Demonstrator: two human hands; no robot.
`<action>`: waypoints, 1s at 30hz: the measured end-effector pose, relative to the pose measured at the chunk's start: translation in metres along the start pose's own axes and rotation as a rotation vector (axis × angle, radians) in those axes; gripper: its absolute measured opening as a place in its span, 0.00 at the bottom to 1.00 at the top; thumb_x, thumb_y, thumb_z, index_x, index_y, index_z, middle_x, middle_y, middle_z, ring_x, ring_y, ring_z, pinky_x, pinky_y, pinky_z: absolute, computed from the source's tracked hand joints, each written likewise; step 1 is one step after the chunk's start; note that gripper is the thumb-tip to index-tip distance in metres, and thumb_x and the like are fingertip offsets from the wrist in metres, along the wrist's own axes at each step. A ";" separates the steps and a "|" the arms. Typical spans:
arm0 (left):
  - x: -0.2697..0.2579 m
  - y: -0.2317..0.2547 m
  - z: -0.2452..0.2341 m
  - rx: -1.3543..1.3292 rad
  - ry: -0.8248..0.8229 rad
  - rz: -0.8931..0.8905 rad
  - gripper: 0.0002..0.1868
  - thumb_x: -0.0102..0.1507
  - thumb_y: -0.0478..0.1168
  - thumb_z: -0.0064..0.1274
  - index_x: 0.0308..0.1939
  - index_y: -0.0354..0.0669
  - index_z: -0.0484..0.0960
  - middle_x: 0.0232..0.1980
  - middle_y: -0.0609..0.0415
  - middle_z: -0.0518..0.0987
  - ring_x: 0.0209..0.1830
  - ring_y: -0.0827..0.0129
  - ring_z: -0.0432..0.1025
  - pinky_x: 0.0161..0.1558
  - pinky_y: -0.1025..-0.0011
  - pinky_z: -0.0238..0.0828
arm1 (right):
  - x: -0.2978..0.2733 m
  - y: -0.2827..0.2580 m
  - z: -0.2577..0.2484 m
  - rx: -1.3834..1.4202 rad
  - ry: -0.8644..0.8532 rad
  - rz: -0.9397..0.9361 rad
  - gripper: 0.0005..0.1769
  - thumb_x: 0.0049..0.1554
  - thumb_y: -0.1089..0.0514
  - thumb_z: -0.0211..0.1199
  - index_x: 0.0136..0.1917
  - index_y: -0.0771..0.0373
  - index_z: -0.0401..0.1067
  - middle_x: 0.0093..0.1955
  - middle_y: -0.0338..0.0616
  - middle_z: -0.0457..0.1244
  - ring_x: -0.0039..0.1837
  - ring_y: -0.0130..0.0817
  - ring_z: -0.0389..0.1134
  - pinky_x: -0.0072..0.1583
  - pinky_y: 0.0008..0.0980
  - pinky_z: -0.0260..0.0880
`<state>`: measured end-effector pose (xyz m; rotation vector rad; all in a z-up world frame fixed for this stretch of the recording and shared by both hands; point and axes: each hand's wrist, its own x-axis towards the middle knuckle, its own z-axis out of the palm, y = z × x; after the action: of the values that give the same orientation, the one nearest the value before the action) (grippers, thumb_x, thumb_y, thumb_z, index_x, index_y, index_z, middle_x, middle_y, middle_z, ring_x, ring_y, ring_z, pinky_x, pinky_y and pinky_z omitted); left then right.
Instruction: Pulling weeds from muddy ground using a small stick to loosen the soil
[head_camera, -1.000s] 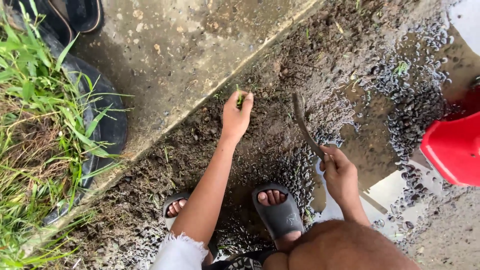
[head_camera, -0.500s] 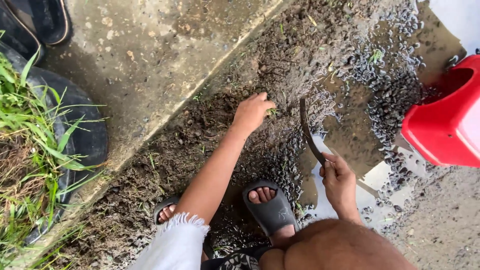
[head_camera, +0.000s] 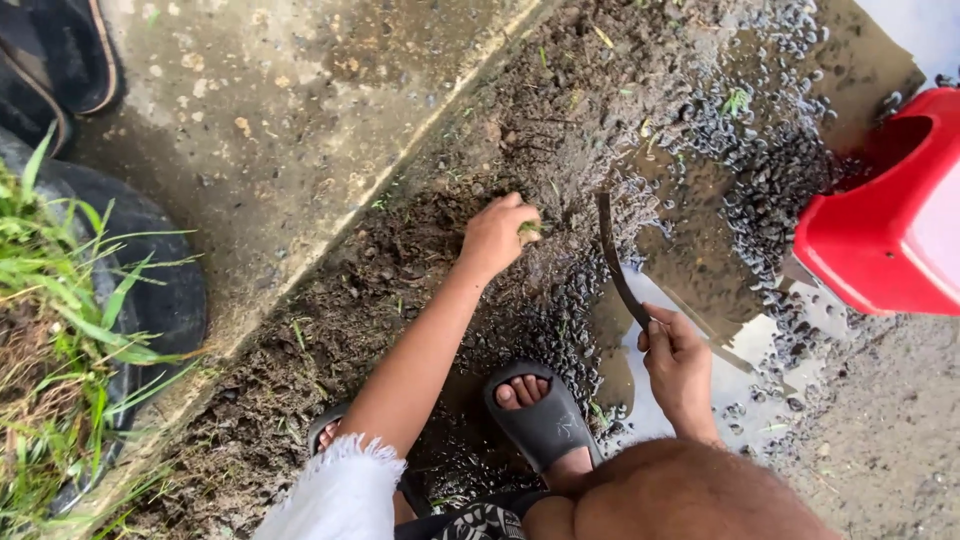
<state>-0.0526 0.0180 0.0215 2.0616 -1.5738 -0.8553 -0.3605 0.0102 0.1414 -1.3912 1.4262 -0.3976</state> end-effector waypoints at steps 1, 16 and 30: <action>0.001 0.003 -0.003 -0.004 -0.008 0.005 0.08 0.60 0.45 0.63 0.42 0.54 0.83 0.43 0.51 0.74 0.48 0.48 0.75 0.49 0.50 0.77 | 0.000 0.002 -0.002 -0.001 0.007 0.007 0.16 0.67 0.68 0.50 0.64 0.66 0.73 0.32 0.46 0.62 0.30 0.29 0.57 0.35 0.29 0.59; 0.028 0.056 -0.006 -0.123 -0.018 0.059 0.16 0.69 0.38 0.55 0.61 0.47 0.78 0.57 0.31 0.77 0.60 0.34 0.73 0.56 0.40 0.73 | 0.005 0.017 -0.005 0.043 0.072 -0.025 0.15 0.67 0.68 0.51 0.64 0.65 0.74 0.32 0.45 0.63 0.30 0.27 0.59 0.33 0.25 0.60; 0.015 0.053 -0.032 -0.636 0.187 -0.152 0.08 0.69 0.36 0.45 0.48 0.32 0.71 0.53 0.28 0.76 0.55 0.33 0.73 0.52 0.42 0.71 | 0.013 0.022 -0.006 0.094 0.046 -0.014 0.16 0.67 0.69 0.49 0.65 0.67 0.73 0.31 0.46 0.62 0.29 0.30 0.57 0.34 0.27 0.58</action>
<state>-0.0654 -0.0124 0.0762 1.7380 -0.8953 -1.0195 -0.3739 0.0025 0.1203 -1.3242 1.4174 -0.5027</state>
